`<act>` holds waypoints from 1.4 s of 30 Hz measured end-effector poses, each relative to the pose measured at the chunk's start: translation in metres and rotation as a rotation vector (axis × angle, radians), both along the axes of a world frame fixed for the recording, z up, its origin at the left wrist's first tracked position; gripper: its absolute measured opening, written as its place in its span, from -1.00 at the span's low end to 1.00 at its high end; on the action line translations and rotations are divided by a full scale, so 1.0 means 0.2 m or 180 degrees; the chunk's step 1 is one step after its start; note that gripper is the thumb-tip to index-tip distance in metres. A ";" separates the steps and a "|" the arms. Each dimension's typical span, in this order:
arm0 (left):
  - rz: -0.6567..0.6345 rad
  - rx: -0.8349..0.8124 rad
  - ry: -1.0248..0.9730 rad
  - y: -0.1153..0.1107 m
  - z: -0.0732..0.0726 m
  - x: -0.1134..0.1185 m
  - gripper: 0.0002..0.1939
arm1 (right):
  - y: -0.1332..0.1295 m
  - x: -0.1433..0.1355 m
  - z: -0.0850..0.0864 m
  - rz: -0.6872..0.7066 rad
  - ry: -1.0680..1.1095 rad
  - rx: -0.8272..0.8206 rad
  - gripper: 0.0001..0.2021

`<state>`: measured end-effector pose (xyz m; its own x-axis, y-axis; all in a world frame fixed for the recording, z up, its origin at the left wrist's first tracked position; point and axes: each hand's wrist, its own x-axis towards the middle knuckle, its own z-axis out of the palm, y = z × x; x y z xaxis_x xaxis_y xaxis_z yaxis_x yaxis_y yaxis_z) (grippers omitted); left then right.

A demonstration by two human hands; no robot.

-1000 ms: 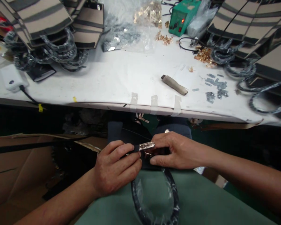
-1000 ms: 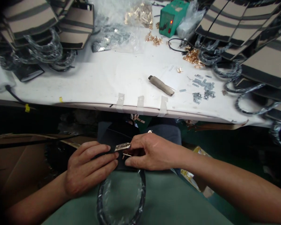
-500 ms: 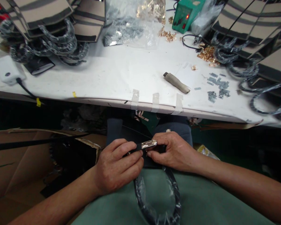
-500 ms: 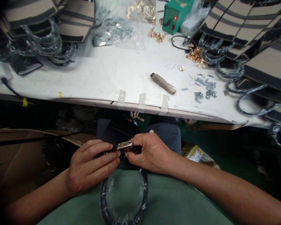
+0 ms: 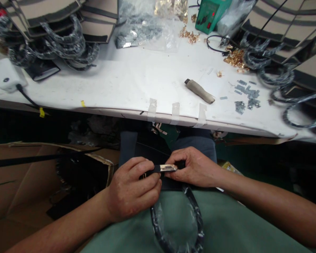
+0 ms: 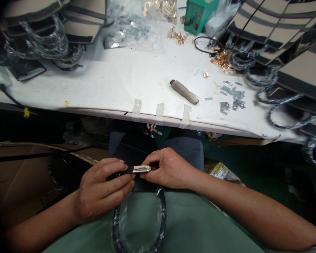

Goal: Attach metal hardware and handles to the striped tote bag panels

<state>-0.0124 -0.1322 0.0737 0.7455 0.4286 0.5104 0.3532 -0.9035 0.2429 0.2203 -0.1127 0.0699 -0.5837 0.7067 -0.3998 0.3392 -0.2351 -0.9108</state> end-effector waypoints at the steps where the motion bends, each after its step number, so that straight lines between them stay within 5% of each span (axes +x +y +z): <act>1: 0.0008 -0.0006 0.0020 0.00 0.00 0.00 -0.91 | 0.00 0.00 0.00 -0.0018 -0.0004 -0.0033 -0.93; 18: 0.0184 -0.0923 -0.0001 0.05 -0.01 0.00 -0.84 | -0.02 0.00 0.01 0.0466 -0.0025 0.1319 -0.83; 24: -0.0106 -0.1631 0.0054 0.12 -0.01 -0.02 -0.71 | 0.01 0.06 0.03 0.0764 0.0252 0.0992 -0.73; 28: 0.0045 -0.2104 0.0218 0.17 0.01 0.00 -0.73 | 0.06 0.10 0.03 0.0800 0.0436 0.0651 -0.72; 33: 0.0674 -0.2741 0.0582 0.34 0.09 0.06 -0.91 | 0.14 0.14 0.04 0.0325 0.0556 0.0357 -0.72; 42: 0.0257 -0.3480 0.1147 0.72 0.26 0.15 -0.75 | 0.13 0.22 0.05 -0.0505 0.1300 -0.0533 -0.39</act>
